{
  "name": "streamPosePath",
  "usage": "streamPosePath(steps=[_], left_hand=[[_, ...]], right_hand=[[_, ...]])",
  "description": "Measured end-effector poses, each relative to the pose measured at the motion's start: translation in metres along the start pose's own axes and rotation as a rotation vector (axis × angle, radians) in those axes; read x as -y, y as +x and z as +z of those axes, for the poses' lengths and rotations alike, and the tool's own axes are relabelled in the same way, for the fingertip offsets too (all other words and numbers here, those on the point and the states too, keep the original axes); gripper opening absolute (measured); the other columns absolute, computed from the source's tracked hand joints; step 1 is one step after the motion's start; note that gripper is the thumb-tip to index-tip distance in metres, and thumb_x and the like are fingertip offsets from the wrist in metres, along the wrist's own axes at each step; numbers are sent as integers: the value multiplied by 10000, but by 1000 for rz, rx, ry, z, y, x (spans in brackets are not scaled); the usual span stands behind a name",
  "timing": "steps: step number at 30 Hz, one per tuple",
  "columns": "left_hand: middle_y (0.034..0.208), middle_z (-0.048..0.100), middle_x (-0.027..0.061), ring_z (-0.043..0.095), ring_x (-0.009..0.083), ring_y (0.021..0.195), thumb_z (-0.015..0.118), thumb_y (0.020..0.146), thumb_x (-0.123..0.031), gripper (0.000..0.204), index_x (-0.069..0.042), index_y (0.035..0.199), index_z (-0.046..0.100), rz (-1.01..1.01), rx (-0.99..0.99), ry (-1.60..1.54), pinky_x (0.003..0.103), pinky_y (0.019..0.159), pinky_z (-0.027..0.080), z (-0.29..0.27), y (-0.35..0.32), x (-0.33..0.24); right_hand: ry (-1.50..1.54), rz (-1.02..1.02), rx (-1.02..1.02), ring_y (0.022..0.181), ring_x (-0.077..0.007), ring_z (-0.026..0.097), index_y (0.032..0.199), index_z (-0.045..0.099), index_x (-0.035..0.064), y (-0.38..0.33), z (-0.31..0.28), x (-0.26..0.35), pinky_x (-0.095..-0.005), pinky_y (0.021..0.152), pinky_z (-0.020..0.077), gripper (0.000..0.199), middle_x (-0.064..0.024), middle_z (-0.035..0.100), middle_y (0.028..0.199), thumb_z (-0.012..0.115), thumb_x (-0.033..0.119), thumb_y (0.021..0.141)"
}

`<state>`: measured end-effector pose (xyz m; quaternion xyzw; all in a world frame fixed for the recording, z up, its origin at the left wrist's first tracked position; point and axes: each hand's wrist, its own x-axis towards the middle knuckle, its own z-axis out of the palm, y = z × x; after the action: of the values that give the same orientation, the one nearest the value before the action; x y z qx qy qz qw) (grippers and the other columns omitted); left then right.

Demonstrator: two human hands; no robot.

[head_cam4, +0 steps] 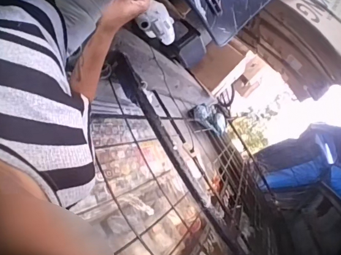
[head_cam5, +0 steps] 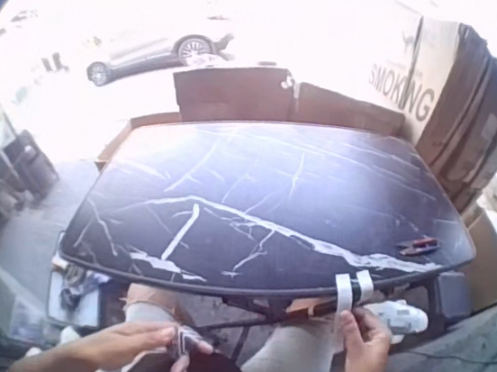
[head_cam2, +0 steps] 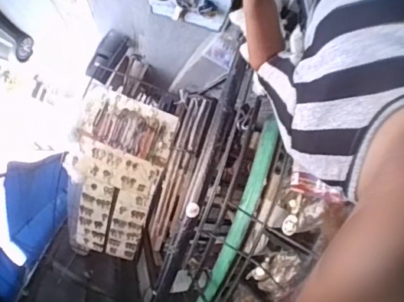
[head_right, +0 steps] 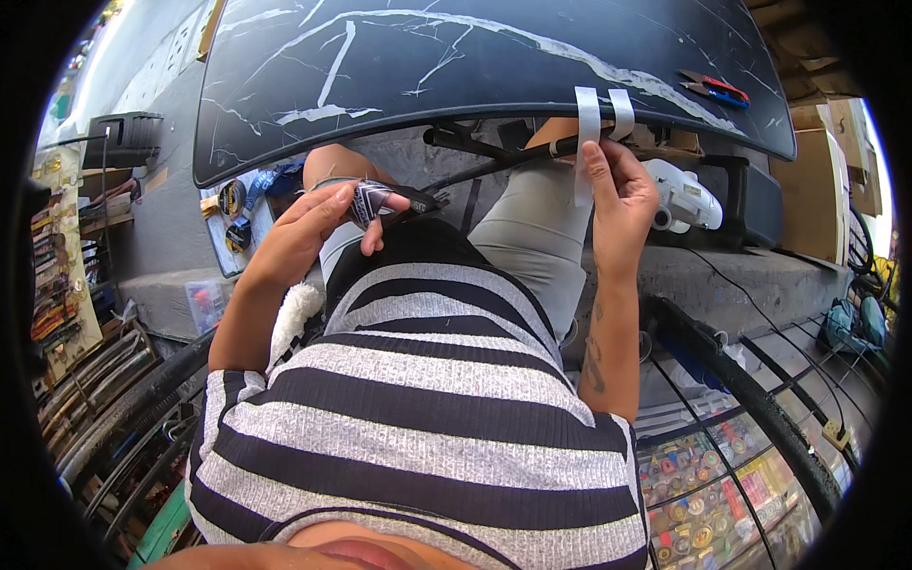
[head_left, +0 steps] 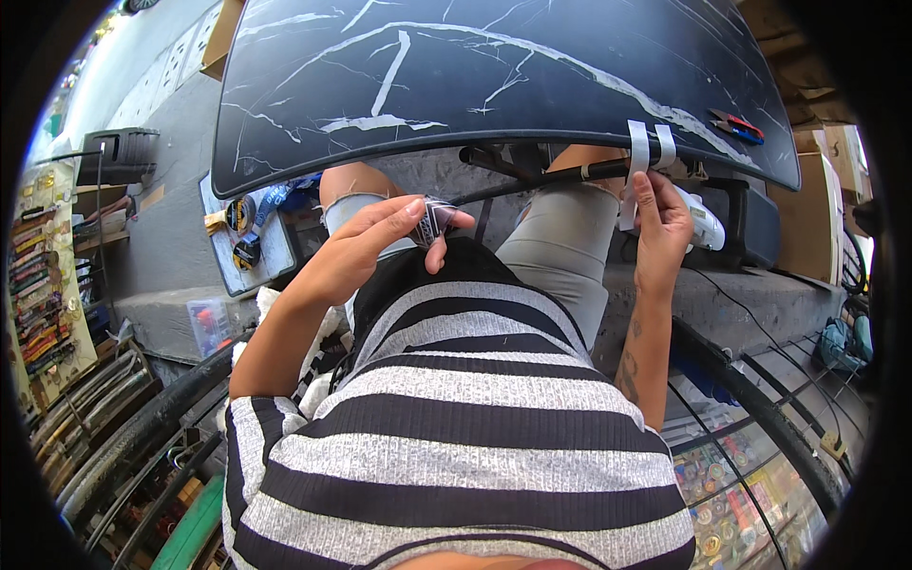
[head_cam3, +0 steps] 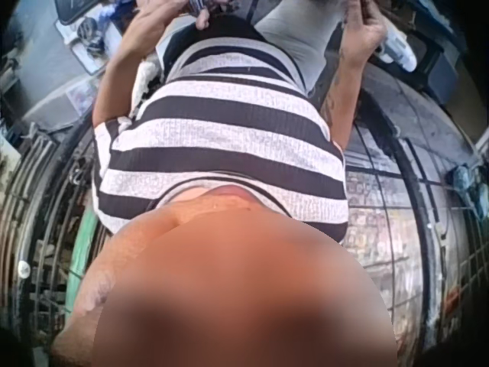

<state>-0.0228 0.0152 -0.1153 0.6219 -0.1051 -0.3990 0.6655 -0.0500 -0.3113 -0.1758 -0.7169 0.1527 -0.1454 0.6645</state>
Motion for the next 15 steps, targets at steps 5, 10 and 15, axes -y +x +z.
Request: streamPosePath(steps=[5, 10, 15], left_hand=[[945, 693, 84, 620, 159, 905, 295, 1082, -469, 624, 37, 1308, 585, 33, -75, -34, 303, 929, 470, 3, -7, 5], [1072, 687, 115, 623, 169, 956, 264, 989, -703, 845, -1, 1343, 573, 68, -25, -98, 301, 952, 466, 13, -3, 9], [1072, 670, 88, 616, 127, 964, 436, 1014, -583, 668, 20, 1236, 619, 210, -54, -270, 288, 905, 475, 25, -3, 19]], right_hand=[[211, -34, 49, 706, -45, 530, 988, 701, -5, -7, 10, 38, -195, 659, 405, 186, -10, 663, 848, 717, 175, 943], [264, -174, 545, 727, -68, 550, 953, 688, -2, -31, 34, 80, -188, 649, 403, 154, -32, 659, 836, 733, 140, 914], [149, 134, 781, 725, -78, 555, 906, 715, 12, -40, 75, 67, -235, 679, 432, 126, -22, 667, 821, 741, 135, 900]])
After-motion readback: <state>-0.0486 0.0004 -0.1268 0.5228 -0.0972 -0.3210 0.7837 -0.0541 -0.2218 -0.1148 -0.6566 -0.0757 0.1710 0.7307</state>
